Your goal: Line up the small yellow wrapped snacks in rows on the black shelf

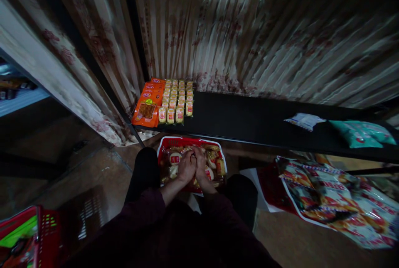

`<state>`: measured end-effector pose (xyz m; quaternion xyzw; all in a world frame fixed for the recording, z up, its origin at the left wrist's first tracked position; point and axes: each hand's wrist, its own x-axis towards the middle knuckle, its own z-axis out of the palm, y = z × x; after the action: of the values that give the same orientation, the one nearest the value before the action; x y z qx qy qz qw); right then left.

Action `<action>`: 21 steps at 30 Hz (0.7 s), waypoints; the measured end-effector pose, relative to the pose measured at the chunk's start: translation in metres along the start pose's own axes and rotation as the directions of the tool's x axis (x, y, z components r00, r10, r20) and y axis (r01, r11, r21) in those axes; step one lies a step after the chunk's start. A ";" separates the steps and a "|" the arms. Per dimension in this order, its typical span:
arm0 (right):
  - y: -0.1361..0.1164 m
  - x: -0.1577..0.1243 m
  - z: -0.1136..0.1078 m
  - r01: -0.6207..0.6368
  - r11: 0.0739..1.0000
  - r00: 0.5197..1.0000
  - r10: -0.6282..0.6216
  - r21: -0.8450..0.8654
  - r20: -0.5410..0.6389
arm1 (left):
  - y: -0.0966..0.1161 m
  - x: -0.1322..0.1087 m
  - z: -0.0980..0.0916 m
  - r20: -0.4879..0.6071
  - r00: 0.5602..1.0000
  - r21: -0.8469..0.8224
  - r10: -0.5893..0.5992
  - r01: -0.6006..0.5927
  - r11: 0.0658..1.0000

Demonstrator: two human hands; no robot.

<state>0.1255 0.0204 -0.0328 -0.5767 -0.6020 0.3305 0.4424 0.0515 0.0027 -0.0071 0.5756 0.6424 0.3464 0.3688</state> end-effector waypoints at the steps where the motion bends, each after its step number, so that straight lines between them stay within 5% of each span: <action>1: 0.004 -0.008 0.003 -0.020 0.999 1.000 0.020 -0.029 0.012 | -0.007 -0.005 -0.002 0.008 1.000 0.014 -0.012 0.012 1.000; 6: 0.018 -0.039 0.021 -0.087 0.975 0.992 0.103 -0.203 0.070 | -0.043 -0.017 -0.012 0.026 0.990 0.142 -0.138 0.134 0.981; 9: 0.016 -0.044 0.031 -0.078 0.955 0.988 0.111 -0.286 0.104 | -0.057 -0.012 -0.020 -0.050 0.992 0.189 -0.115 0.122 0.974; 14: 0.005 -0.029 0.040 -0.066 0.931 0.985 0.117 -0.358 0.123 | -0.064 0.014 -0.034 -0.159 0.981 0.264 -0.108 0.148 0.953; 21: 0.000 0.006 0.040 0.083 0.857 0.961 0.066 -0.509 0.269 | -0.080 0.057 -0.039 -0.076 0.954 0.214 -0.289 0.299 0.930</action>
<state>0.0891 0.0312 -0.0472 -0.6193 -0.7268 0.2326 0.1847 -0.0251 0.0504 -0.0618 0.5032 0.7639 0.2253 0.3355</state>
